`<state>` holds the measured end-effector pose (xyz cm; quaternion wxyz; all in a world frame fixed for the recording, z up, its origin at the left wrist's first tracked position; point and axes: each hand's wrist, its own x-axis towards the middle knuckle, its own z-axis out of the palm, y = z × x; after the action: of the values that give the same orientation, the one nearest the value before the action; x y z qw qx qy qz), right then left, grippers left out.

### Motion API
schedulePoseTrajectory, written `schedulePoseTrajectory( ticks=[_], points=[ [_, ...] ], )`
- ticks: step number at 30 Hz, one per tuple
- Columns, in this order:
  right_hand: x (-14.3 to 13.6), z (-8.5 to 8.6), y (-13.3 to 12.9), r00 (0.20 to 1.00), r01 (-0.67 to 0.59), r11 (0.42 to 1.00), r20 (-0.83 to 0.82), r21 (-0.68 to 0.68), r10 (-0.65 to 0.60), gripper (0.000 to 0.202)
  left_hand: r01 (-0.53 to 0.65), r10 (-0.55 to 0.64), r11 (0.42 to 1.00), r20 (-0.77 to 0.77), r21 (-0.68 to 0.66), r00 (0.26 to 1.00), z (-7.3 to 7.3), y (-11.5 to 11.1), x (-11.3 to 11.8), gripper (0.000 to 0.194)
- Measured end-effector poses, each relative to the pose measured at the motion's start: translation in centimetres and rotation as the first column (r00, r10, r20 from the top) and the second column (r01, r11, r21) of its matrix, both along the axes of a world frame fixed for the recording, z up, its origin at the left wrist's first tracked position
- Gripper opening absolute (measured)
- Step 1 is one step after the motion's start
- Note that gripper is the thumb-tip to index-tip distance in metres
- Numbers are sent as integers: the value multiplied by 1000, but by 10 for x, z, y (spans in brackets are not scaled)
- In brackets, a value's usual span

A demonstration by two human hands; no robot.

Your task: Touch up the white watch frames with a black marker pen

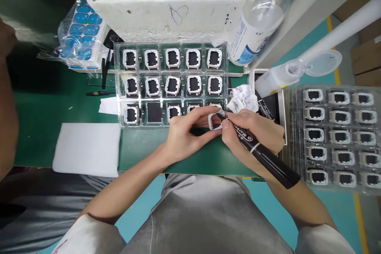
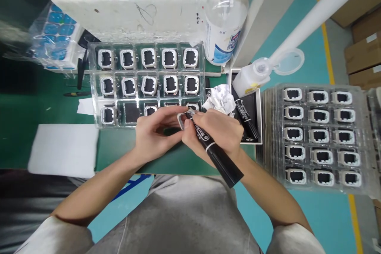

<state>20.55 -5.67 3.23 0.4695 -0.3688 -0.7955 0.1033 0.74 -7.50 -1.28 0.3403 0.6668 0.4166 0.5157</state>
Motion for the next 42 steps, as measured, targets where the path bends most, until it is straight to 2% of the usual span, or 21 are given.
schedulePoseTrajectory(
  ticks=[7,11,18,25,29,34,37,39,42],
  points=[
    [-4,-8,3,999,-22,998,-32,58,23,24,-22,26,997,-52,69,998,-2,0,-1,42],
    [-5,-10,3,998,-36,998,-56,42,38,25,-27,29,994,-22,105,999,-4,0,0,45],
    [-7,-14,3,996,-34,998,-76,43,37,21,-46,50,998,-108,33,993,-6,-2,-3,41],
    [-6,-10,0,997,10,1000,-73,21,-8,21,-28,32,995,-34,99,999,-4,-1,-1,46],
    [-5,-9,0,998,13,1000,-57,5,-12,20,-54,59,996,-71,72,996,-6,-1,-1,43],
    [-3,-8,1,998,41,999,-52,-1,-41,17,-15,15,999,-7,48,1000,-7,0,-1,48],
    [0,-3,0,998,30,999,-47,-40,-32,15,9,-8,1000,32,-16,999,-5,2,-2,45],
    [2,0,-1,998,4,996,-58,-88,-9,14,43,-29,991,114,-126,993,-3,4,-3,49],
    [2,0,-3,994,-40,990,-111,-137,25,12,141,-65,945,255,-295,965,1,9,-6,56]
  ],
)
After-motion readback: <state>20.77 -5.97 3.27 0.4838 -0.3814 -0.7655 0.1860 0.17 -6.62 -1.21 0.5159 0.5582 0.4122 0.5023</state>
